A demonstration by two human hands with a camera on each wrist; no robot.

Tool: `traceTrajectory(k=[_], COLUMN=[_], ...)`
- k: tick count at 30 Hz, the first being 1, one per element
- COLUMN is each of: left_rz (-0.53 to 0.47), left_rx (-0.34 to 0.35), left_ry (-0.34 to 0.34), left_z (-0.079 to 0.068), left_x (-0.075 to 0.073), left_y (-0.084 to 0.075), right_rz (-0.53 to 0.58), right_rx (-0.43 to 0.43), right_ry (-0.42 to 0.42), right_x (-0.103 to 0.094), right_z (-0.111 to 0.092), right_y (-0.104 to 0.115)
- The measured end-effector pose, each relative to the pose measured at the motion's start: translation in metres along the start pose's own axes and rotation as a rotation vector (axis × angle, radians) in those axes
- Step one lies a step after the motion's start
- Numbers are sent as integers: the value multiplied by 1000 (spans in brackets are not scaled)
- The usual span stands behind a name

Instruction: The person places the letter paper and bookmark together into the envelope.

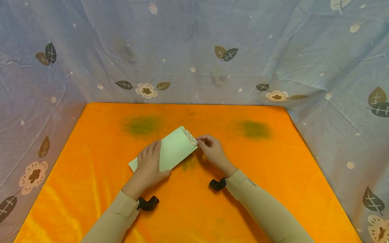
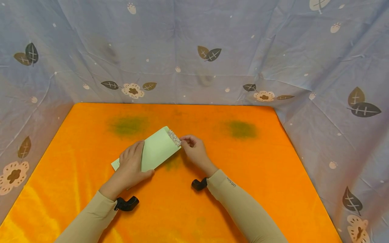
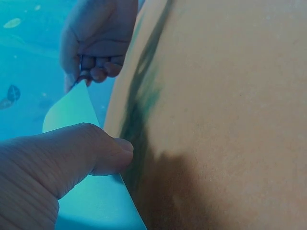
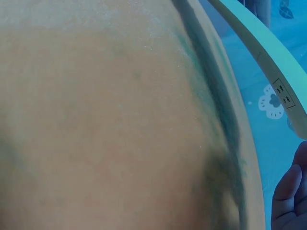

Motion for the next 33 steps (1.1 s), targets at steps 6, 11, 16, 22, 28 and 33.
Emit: traceTrajectory(k=[6, 11, 16, 22, 28, 33], left_rz=[-1, -2, 8, 11, 11, 17], left_rx=[-1, -2, -3, -5, -2, -5], left_ry=[3, 4, 4, 6, 1, -2], left_z=[0, 0, 0, 0, 0, 0], left_x=[0, 1, 1, 1, 0, 1], left_y=[0, 0, 1, 2, 1, 2], right_rz=[-50, -76, -110, -119, -96, -123], right_rx=[-11, -25, -24, -30, -37, -23], right_ry=[25, 37, 58, 92, 72, 59], right_x=[4, 6, 9, 12, 11, 11], right_z=[-6, -6, -7, -6, 4, 5], right_y=[15, 16, 18, 14, -12, -19])
Point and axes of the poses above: each hand's wrist, its own z-axis towards the middle knuckle, its own x-axis out of the palm, y = z × x, the point moved 5 cm from there along z, towards the middle knuckle, and after that the axes turned 4 degrees about x, right-handed, at the moved point
